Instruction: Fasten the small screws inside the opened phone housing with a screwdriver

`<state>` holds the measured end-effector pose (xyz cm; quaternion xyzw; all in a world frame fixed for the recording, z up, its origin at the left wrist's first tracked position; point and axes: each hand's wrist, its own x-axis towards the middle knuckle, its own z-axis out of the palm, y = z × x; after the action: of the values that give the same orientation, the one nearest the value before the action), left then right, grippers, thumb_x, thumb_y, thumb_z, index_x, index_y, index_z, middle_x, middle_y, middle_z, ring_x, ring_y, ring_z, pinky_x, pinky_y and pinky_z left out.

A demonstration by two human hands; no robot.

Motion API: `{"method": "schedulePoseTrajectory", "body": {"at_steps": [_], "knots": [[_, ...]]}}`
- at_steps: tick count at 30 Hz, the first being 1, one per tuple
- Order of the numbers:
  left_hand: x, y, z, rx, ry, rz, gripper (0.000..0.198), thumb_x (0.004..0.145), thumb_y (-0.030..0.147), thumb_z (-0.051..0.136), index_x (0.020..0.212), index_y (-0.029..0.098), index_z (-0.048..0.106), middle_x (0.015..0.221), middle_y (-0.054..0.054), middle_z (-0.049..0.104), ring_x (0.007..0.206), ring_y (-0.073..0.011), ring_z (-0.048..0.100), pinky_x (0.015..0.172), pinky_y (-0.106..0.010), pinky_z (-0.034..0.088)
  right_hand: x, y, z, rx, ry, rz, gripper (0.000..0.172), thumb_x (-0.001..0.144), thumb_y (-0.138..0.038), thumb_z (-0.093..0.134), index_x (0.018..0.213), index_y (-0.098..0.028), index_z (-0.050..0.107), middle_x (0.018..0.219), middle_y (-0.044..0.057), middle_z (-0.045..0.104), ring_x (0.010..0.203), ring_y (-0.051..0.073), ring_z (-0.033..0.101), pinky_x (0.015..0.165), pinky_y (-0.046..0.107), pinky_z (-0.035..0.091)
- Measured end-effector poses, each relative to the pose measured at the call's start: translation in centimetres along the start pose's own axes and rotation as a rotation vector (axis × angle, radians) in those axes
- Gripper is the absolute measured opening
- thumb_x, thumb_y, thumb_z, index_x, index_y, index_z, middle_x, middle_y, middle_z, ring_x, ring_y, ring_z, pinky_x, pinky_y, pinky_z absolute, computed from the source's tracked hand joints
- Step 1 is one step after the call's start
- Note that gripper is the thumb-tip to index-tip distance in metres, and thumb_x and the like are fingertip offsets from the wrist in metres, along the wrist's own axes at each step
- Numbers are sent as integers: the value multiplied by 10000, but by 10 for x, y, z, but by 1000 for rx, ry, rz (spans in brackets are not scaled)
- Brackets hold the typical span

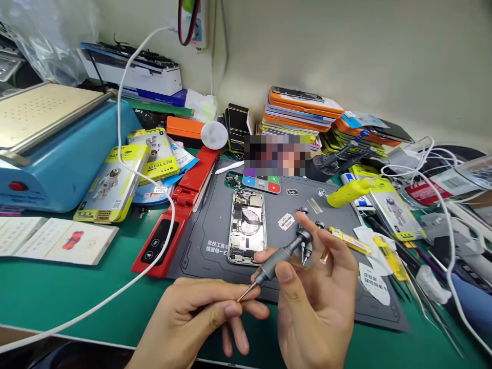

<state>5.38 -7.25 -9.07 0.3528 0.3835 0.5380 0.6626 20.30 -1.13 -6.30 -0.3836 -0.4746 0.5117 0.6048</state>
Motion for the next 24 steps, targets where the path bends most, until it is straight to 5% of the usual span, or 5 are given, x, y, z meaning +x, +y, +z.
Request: {"method": "schedulePoseTrajectory", "body": {"at_steps": [5, 9, 12, 18, 24], "knots": [[0, 2, 3, 331, 76, 181, 287, 1113, 407, 625, 1257, 281, 839, 984, -31, 882, 620, -122, 764, 555, -191, 624, 9, 5, -6, -27, 31, -54, 437, 1029, -169, 696, 1402, -371, 591, 1635, 73, 500, 870, 163, 807, 691, 326, 738], [-2, 6, 11, 1151, 286, 582, 288, 1131, 297, 580, 1218, 160, 818, 897, -57, 817, 733, -198, 739, 669, -322, 602, 20, 0, -7, -360, 188, -483, 499, 968, -74, 731, 1391, -301, 597, 1533, 92, 523, 1419, 314, 623, 878, 412, 743], [3, 6, 16, 1604, 277, 590, 329, 1101, 267, 611, 1379, 169, 756, 1065, -115, 787, 805, -271, 699, 666, -402, 542, 31, 1, -9, -589, 119, -740, 503, 948, -19, 722, 1384, -217, 571, 1499, 163, 496, 1559, 432, 455, 847, 474, 749], [12, -1, 16, 1725, 203, 516, 386, 1111, 294, 598, 1460, 168, 704, 1179, -104, 741, 883, -262, 633, 710, -409, 475, 43, 19, -14, -676, -178, -855, 516, 972, 47, 665, 1420, -171, 532, 1502, 157, 554, 1522, 424, 517, 974, 601, 692], [4, -6, 15, 1682, 237, 440, 400, 1150, 304, 520, 1511, 212, 665, 1275, -96, 685, 936, -258, 567, 775, -418, 421, 37, 17, -6, -802, -262, -792, 470, 1002, 25, 610, 1408, -191, 514, 1465, 151, 562, 1465, 420, 585, 787, 483, 749]]}}
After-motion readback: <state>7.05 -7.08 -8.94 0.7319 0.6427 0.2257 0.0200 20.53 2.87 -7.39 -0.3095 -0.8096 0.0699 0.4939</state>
